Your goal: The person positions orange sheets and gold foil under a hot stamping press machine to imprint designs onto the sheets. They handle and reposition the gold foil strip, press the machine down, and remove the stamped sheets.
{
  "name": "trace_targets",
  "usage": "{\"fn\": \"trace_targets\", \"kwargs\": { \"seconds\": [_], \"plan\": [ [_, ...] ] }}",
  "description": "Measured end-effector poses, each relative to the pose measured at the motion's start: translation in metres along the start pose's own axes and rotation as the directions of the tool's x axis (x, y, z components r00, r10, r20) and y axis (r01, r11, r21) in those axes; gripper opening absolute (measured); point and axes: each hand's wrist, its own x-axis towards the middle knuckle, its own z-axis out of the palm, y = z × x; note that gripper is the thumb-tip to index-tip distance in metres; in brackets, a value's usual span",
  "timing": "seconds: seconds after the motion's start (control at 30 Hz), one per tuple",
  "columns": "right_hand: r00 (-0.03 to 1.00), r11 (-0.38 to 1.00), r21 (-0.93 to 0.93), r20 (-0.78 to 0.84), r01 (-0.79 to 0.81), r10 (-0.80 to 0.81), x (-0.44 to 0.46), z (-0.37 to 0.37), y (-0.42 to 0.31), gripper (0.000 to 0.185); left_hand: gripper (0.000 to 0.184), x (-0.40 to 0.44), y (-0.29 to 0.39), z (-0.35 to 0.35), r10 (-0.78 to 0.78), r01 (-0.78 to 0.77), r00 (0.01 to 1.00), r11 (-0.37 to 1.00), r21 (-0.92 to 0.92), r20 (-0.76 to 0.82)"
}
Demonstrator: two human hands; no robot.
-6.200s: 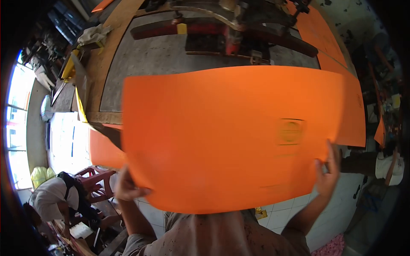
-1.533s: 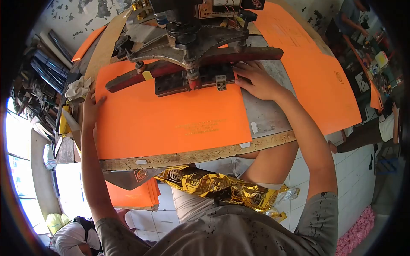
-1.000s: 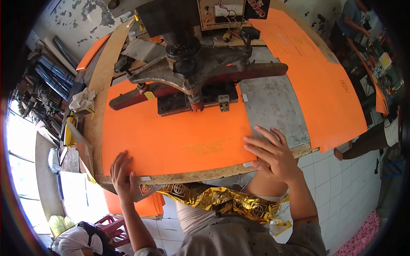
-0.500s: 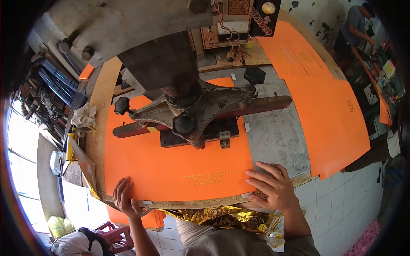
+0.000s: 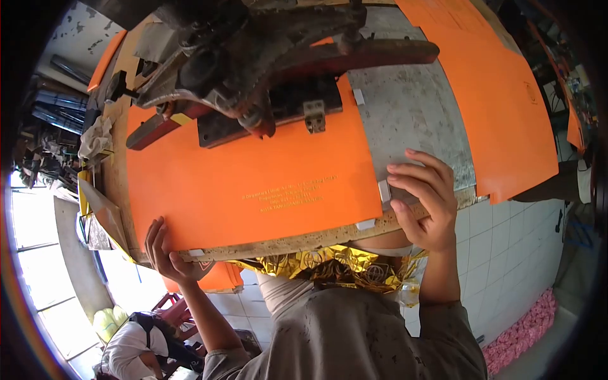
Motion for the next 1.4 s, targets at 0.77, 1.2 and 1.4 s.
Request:
{"fn": "trace_targets", "kwargs": {
  "seconds": [0.77,1.2,1.4],
  "plan": [
    [0.952,0.983,-0.013,0.249,0.185,-0.176,-0.008,-0.004,-0.005,0.024,0.052,-0.007,0.017,0.001,0.203,-0.207,0.972,0.978,0.026,0.117],
    [0.929,0.954,-0.137,0.301,0.267,-0.217,-0.002,0.005,-0.010,0.045,0.039,-0.008,0.024,0.002,0.230,-0.232,0.971,0.973,0.018,0.067],
    [0.933,0.953,-0.160,0.298,0.258,-0.202,-0.002,0.004,-0.013,0.049,0.036,-0.009,0.024,0.003,0.224,-0.224,0.974,0.975,0.007,0.043]
  ]
}}
